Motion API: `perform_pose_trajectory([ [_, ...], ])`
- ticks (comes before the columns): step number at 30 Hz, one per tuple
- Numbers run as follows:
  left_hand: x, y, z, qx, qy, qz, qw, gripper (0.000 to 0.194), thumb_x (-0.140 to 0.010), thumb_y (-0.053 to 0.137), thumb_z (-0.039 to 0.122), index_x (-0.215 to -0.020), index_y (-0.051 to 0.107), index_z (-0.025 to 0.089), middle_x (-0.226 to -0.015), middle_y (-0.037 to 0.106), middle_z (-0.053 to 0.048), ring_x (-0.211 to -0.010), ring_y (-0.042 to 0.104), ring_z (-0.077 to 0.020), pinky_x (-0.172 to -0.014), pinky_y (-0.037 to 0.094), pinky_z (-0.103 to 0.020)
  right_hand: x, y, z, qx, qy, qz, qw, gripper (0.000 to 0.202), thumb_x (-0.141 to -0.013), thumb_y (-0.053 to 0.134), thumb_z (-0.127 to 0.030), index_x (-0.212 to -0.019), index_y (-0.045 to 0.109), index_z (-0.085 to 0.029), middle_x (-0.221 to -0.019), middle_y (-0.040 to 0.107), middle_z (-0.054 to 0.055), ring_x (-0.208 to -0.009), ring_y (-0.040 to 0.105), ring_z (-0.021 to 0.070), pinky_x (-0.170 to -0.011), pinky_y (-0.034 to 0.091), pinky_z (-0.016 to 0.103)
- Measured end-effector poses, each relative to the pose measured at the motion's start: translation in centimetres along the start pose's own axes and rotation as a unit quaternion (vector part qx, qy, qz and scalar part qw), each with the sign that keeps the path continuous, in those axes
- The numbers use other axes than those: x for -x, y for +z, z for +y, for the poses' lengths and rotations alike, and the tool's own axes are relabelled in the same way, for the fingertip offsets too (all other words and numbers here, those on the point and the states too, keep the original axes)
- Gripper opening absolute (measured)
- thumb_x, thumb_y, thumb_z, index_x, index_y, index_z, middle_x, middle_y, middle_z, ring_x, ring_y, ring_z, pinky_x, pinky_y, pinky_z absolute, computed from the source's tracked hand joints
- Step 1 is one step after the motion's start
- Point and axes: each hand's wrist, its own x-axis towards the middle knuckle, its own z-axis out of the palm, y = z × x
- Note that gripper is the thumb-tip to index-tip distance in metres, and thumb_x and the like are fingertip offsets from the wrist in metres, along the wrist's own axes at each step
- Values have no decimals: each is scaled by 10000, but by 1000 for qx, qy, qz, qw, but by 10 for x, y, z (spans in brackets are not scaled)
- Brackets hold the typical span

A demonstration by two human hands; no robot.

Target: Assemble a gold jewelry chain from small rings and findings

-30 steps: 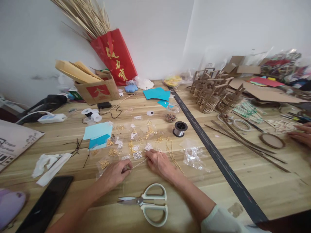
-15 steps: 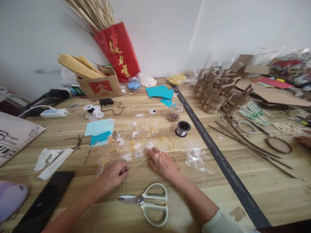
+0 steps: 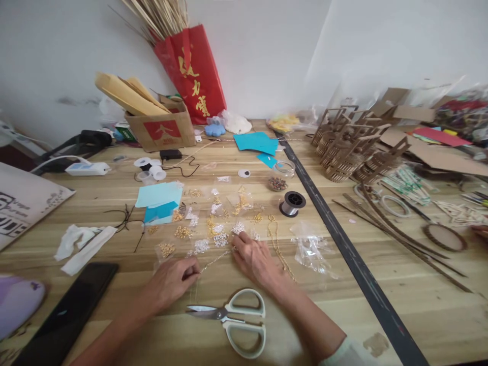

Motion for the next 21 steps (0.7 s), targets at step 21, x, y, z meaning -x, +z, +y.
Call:
perform_pose_trajectory([
  [21,1,3,-13,-6,73,23,997,132,-820,536,167,-742,642,174,-756,668,-32,-709,584,-179,-667,376,-268,-7,26,-8,6,-59,17,998,113,-944,476,-170,-887,573,-176,-898,571,28,-717,553,122,-584,349,221],
])
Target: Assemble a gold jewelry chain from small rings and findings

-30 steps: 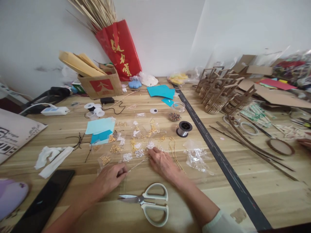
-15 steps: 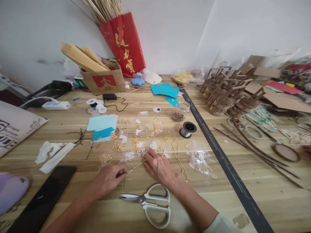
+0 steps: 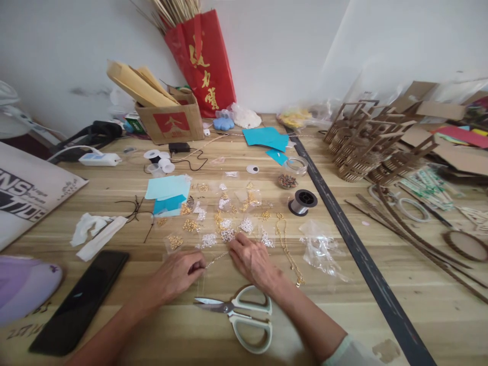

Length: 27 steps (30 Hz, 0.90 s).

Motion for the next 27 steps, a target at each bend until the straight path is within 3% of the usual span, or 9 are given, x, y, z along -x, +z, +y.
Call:
perform_pose_trajectory([
  [9,4,-6,3,-44,1,-28,999,193,-860,479,158,-757,642,170,-799,674,-45,-767,596,-192,-699,379,-280,11,-23,-2,36,-10,-18,999,95,-947,459,-164,-948,552,-183,-924,607,39,-733,591,149,-591,349,255],
  [16,6,-13,5,-71,47,-8,996,213,-896,460,220,-761,615,167,-791,632,-41,-777,576,-183,-747,400,-288,50,-37,-21,80,-136,-75,985,69,-871,548,-154,-819,535,-198,-751,594,29,-670,556,186,-568,346,294],
  [18,0,-15,8,-76,51,-3,996,201,-899,463,220,-775,613,169,-788,627,-37,-758,573,-180,-735,406,-289,61,-42,-30,78,-149,-85,982,44,-852,572,-174,-864,540,-201,-778,604,32,-692,569,201,-562,362,305],
  [23,-25,-12,18,-67,94,60,992,147,-900,476,173,-921,622,181,-942,629,-46,-894,575,-189,-811,420,-296,81,-37,-39,89,-147,-72,982,319,-760,580,-116,-1062,528,-201,-944,645,70,-825,602,228,-592,429,305],
  [27,-40,-8,21,-76,128,55,987,158,-906,498,189,-995,629,194,-992,616,-47,-927,572,-194,-834,429,-307,90,-17,-39,129,-134,-18,982,561,-720,562,-85,-1262,448,-169,-1126,623,132,-984,584,271,-694,473,332],
])
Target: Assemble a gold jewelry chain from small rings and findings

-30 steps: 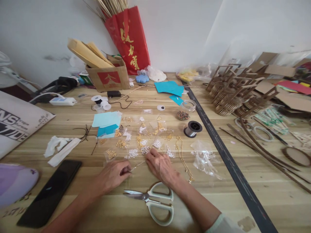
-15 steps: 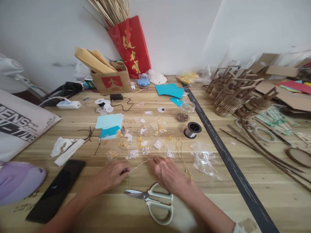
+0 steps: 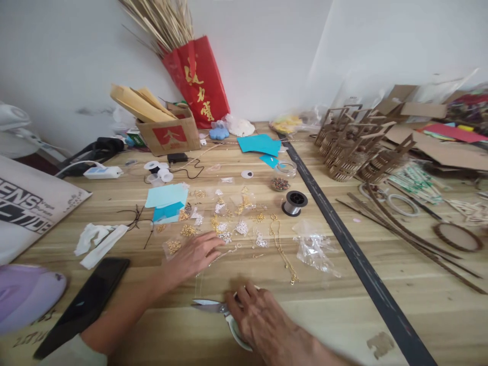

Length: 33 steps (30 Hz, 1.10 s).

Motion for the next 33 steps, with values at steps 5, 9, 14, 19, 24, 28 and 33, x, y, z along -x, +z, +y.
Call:
perform_pose_trajectory([
  [5,-8,1,0,0,13,-19,1000,178,-924,474,206,-901,649,181,-913,620,-37,-842,575,-173,-791,430,-289,0,2,-2,-25,14,11,1000,438,-728,541,-62,-1152,534,-168,-1034,628,129,-989,573,276,-807,475,386],
  [9,-12,1,0,21,2,-23,999,201,-916,476,191,-849,665,173,-851,630,-33,-801,574,-164,-774,424,-273,0,-5,3,-37,-1,12,999,437,-729,496,-30,-1141,542,-168,-1032,618,137,-1005,556,278,-875,460,419],
  [14,-14,3,-1,47,-12,-9,999,193,-901,508,203,-821,683,180,-829,655,-27,-774,578,-159,-753,417,-262,-2,-13,13,-80,-2,-40,996,418,-705,496,18,-1058,555,-196,-947,624,90,-926,577,251,-803,490,375],
  [19,-11,6,-3,61,4,17,998,219,-922,502,252,-817,682,187,-828,652,-18,-781,579,-150,-743,409,-247,-1,-29,34,-222,9,-81,972,409,-763,524,-42,-1131,541,-221,-1005,628,54,-955,586,204,-898,469,355],
  [24,-10,10,-6,61,7,23,998,230,-925,496,225,-788,675,178,-798,642,-16,-767,575,-149,-725,403,-248,10,-36,60,-392,78,-20,917,535,-798,548,-91,-1288,464,-288,-1109,619,44,-921,604,165,-827,502,306],
  [28,-9,15,-9,62,20,40,997,241,-933,481,217,-782,663,169,-792,634,-19,-761,571,-150,-715,402,-253,22,-33,77,-509,130,68,848,412,-848,580,-254,-1244,469,-266,-1114,596,85,-1000,591,215,-852,501,361],
  [33,-8,16,-8,50,29,47,997,225,-922,497,201,-763,652,166,-789,633,-22,-756,567,-154,-707,405,-256,28,-26,85,-627,158,113,755,475,-860,574,-456,-1267,407,-277,-1069,567,97,-985,592,247,-782,515,371],
])
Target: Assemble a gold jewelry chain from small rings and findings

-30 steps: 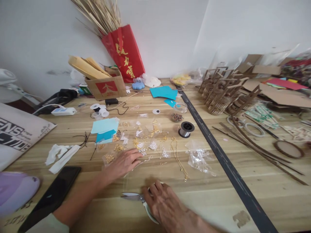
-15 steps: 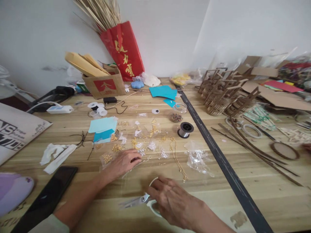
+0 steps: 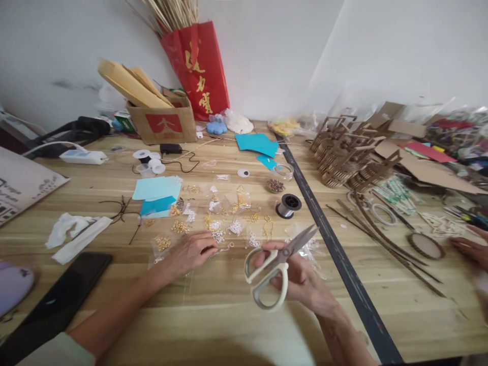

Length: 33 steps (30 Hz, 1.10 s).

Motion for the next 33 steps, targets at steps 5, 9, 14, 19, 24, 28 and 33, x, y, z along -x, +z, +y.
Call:
perform_pose_trajectory([
  [5,0,1,0,2,1,6,1000,194,-899,526,168,-745,644,163,-782,637,-18,-752,576,-155,-696,410,-254,-5,8,8,-232,0,52,971,569,-816,658,-437,-1311,419,-292,-884,562,38,-820,589,213,-708,487,356],
  [9,0,2,0,7,-9,5,1000,205,-900,520,162,-738,645,164,-763,638,-13,-733,578,-152,-682,408,-251,-9,26,14,-345,29,31,938,453,-833,650,-416,-1239,523,-259,-784,551,17,-630,526,136,-574,449,270],
  [14,0,2,0,5,-9,1,1000,194,-897,520,143,-763,659,164,-783,649,-18,-749,585,-155,-703,415,-255,-4,47,26,-431,94,-55,896,579,-773,664,-564,-1208,555,-198,-790,569,38,-635,552,146,-625,531,349],
  [19,-1,5,-3,17,-10,9,1000,182,-898,528,149,-779,666,162,-791,647,-18,-763,589,-154,-713,422,-253,3,58,34,-455,204,-61,864,510,-850,552,-585,-1117,594,-153,-744,567,34,-538,530,102,-511,546,285],
  [24,-1,7,-4,26,-4,16,1000,163,-891,552,160,-781,673,164,-777,642,-16,-752,585,-151,-715,430,-250,3,66,34,-419,262,-38,868,557,-810,584,-616,-1075,621,-127,-649,554,3,-438,507,77,-416,514,219],
  [28,-1,8,-5,23,-1,23,999,154,-883,560,154,-786,678,167,-779,645,-19,-748,587,-152,-708,436,-249,-2,70,35,-410,280,-43,867,584,-784,608,-629,-1082,625,-126,-623,562,-7,-408,518,75,-376,487,190],
  [33,-1,11,-8,30,-4,28,999,154,-880,564,166,-783,683,170,-768,644,-21,-738,588,-154,-692,437,-247,-9,71,38,-406,278,-46,870,573,-797,596,-624,-1065,623,-118,-619,569,-4,-408,521,78,-375,484,194],
])
